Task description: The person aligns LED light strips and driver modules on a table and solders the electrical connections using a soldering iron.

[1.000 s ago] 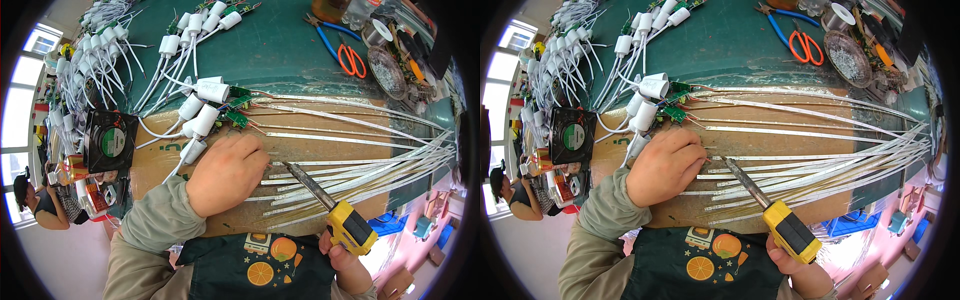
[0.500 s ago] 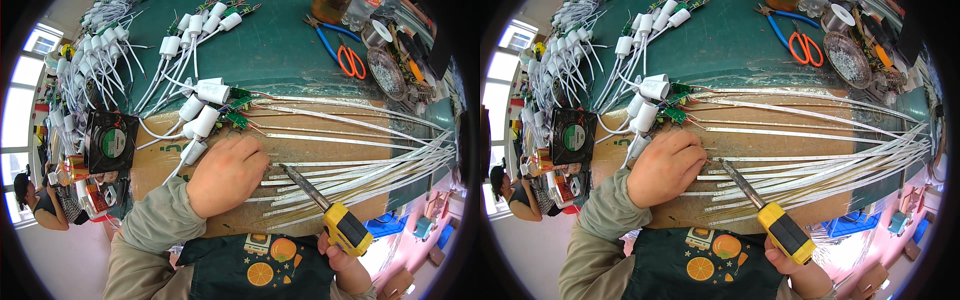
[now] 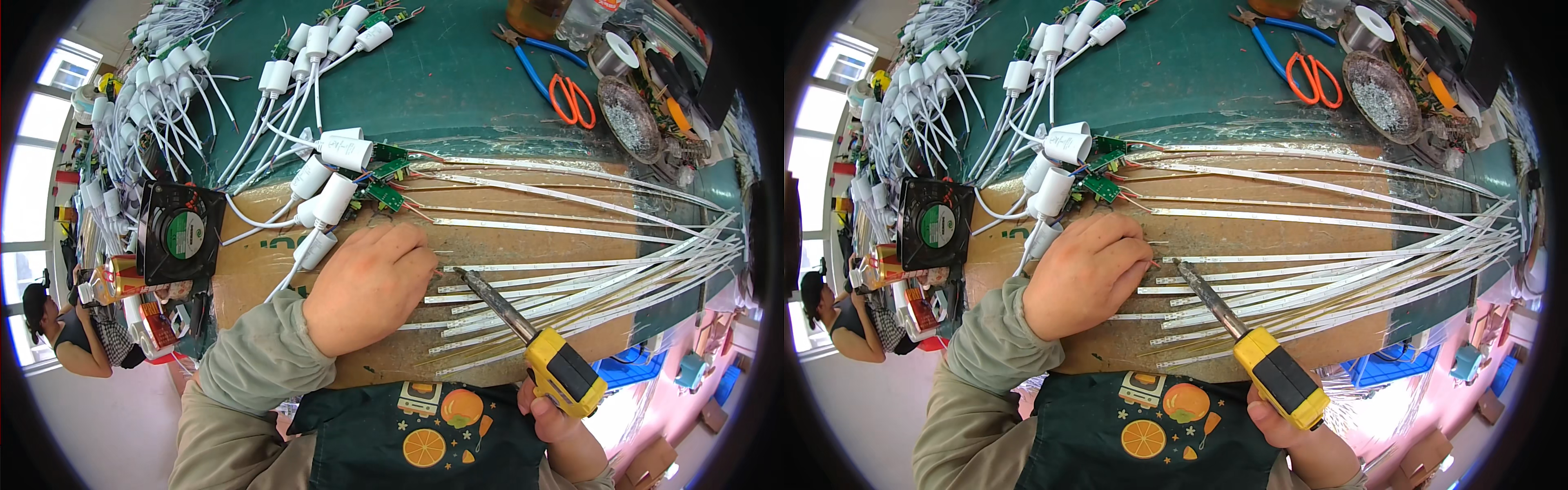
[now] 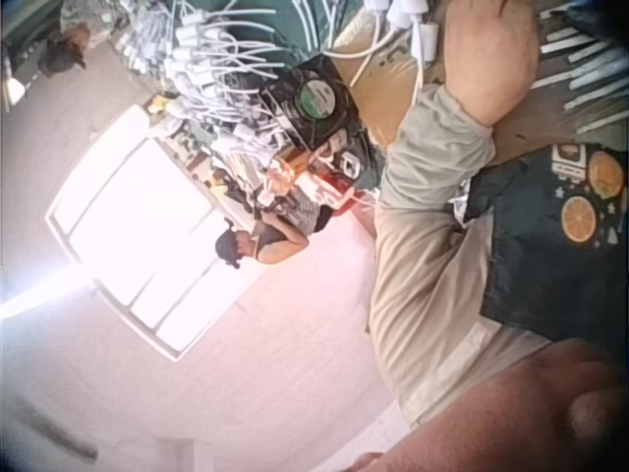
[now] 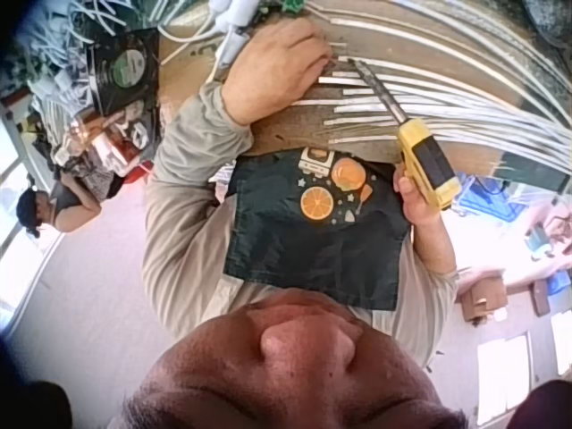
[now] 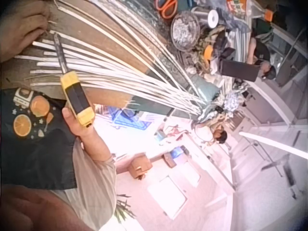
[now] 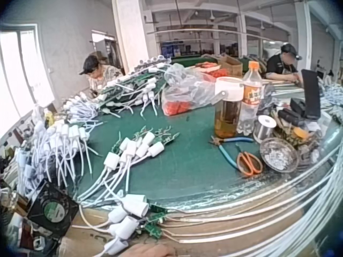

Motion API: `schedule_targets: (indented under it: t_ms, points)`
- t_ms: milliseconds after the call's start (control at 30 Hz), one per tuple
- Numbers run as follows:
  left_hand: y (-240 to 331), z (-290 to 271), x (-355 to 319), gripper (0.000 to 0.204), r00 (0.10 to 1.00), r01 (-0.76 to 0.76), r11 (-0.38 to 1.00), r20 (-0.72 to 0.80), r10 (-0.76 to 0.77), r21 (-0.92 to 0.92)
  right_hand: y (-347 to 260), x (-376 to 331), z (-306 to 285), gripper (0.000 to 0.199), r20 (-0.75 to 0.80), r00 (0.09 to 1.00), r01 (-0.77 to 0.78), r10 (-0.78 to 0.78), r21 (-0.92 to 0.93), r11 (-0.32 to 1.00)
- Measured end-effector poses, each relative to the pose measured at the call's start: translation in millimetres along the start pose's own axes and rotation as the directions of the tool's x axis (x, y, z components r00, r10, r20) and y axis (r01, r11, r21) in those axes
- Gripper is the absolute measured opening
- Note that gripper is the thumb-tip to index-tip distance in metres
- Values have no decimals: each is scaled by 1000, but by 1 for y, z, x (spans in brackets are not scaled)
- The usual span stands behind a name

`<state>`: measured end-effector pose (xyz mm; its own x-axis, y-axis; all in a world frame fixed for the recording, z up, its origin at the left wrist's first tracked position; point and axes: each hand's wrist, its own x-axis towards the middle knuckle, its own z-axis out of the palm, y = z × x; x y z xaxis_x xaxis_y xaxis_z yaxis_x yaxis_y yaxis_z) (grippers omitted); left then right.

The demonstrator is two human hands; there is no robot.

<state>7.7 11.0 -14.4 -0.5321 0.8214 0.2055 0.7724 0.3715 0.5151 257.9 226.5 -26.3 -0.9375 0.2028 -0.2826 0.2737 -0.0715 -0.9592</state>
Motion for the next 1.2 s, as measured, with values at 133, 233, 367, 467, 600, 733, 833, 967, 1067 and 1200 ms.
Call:
schedule_targets:
  t_ms: [133,233,367,467,600,733,833,967,1067,1200]
  points:
    - [1,-2,0,14,1000,20,999,5,-20,-33,-3,1,2,21,-12,1000,-7,7,16,1000]
    - [-1,-5,1,13,999,30,997,27,-28,-70,-1,1,2,20,-10,1000,0,1,47,999]
    - [-1,-5,1,13,999,28,998,22,-26,-56,-1,1,1,20,-7,1000,-3,3,51,999]
    - [-1,-4,2,12,999,27,999,22,-26,-45,2,-1,0,20,-8,1000,12,-11,15,1000]
    - [2,-1,2,13,999,38,999,-7,-38,-39,10,-6,-4,41,12,1000,-9,9,1,1000]
    - [5,0,4,14,999,39,998,-33,-41,-48,11,-7,-5,64,56,998,-17,17,6,1000]
    - [5,1,6,14,998,50,998,-28,-51,-35,13,-7,-7,64,67,997,-22,23,-13,1000]
    - [5,4,5,13,999,39,999,-34,-40,-26,10,-5,-4,65,57,998,6,-5,-15,1000]
    - [5,4,4,13,999,34,999,-42,-34,-22,1,-1,0,22,-16,1000,-4,5,14,1000]
    - [4,4,4,12,999,39,999,-37,-40,-24,-1,0,0,23,-5,1000,-26,26,56,998]
